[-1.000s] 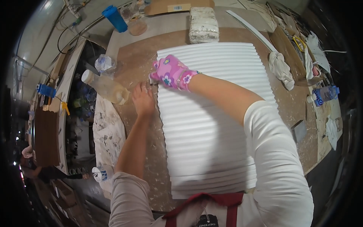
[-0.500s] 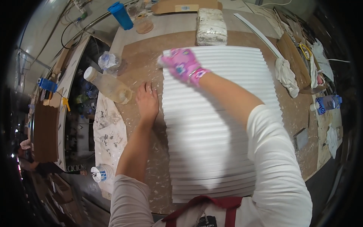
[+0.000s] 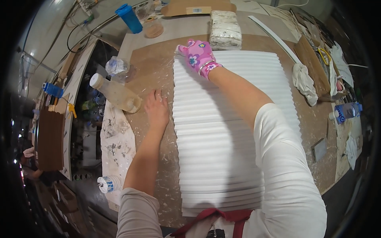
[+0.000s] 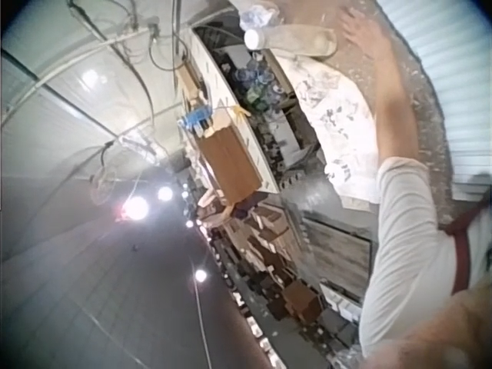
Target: The person cleans a stack of white molding strips by wiping them with a white cloth and a small block.
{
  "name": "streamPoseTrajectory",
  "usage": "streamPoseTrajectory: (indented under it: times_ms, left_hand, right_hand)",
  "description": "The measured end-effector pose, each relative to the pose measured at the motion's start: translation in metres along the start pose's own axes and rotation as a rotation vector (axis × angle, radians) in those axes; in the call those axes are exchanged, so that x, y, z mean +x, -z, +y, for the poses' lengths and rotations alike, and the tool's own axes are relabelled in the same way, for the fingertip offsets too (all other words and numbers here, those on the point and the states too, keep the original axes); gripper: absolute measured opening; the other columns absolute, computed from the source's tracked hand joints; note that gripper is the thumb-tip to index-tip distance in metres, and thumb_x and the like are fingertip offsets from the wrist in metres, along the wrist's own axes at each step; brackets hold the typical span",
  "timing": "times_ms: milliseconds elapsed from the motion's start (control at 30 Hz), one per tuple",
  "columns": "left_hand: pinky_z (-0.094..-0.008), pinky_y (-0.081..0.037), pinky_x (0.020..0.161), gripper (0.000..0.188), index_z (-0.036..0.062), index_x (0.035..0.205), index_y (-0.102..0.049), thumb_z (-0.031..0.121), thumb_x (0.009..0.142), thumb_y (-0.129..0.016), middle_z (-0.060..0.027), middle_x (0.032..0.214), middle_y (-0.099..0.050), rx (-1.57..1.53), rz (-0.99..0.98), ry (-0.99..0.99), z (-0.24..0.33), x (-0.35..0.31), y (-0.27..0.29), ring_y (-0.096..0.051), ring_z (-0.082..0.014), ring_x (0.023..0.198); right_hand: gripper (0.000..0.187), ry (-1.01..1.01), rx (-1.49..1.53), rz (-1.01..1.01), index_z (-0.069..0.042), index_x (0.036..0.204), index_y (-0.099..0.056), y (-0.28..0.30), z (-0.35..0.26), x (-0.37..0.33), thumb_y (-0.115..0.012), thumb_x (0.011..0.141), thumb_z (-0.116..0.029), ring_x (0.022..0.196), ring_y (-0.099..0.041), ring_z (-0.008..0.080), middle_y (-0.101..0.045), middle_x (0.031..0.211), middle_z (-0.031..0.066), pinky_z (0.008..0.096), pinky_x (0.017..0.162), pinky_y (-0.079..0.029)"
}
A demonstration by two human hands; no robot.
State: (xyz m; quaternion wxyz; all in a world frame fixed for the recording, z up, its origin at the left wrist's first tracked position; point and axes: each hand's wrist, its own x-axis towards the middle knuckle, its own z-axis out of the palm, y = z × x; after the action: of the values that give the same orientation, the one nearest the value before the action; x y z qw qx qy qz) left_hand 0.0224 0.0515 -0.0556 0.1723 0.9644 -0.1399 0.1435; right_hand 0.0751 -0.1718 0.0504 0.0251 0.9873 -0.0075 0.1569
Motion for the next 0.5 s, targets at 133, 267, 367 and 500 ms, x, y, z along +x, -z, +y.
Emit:
streamPoseTrajectory:
  times_ms: [133,267,367,500]
  left_hand:
    - [-0.0496,-0.034,0.105,0.042,0.0059,0.132,-0.052,0.024,0.094,-0.054,-0.015,0.142,-0.045,0.014,0.005,-0.008,0.001,-0.001,0.0,-0.04,-0.0332,0.132]
    - [-0.0497,-0.034,0.105,0.041,0.0088,0.133,-0.051,0.025,0.096,-0.053,-0.0122,0.141,-0.045,0.027,0.005,0.019,0.001,-0.001,-0.002,-0.04,-0.0316,0.132]
    - [-0.05,-0.034,0.105,0.04,0.0105,0.134,-0.051,0.025,0.096,-0.052,-0.011,0.141,-0.045,0.025,0.025,0.005,0.0,0.0,-0.004,-0.041,-0.0305,0.132]
    - [-0.0487,-0.035,0.105,0.04,0.0103,0.134,-0.051,0.023,0.096,-0.054,-0.0113,0.14,-0.046,0.029,0.016,0.012,0.001,0.0,-0.002,-0.043,-0.0307,0.131]
  right_hand:
    - [0.027,0.097,-0.003,-0.092,-0.02,0.114,-0.066,-0.011,0.01,0.011,-0.047,0.095,-0.018,0.094,-0.068,0.0275,-0.065,0.109,0.0129,0.0398,0.076,-0.056]
    - [0.039,0.04,0.045,0.056,-0.026,0.125,-0.06,-0.018,0.017,0.017,-0.056,0.087,-0.015,0.097,-0.067,0.0276,-0.064,0.11,0.0112,0.0383,0.078,-0.055]
    - [0.027,0.173,0.078,-0.02,-0.025,0.111,-0.067,-0.016,0.013,0.015,-0.047,0.095,-0.019,0.095,-0.068,0.0278,-0.066,0.102,0.0105,0.0405,0.077,-0.055]
    - [0.027,0.02,0.079,0.151,-0.022,0.109,-0.068,-0.014,-0.007,0.005,-0.048,0.092,-0.018,0.092,-0.068,0.0295,-0.065,0.1,0.0114,0.0402,0.077,-0.054]
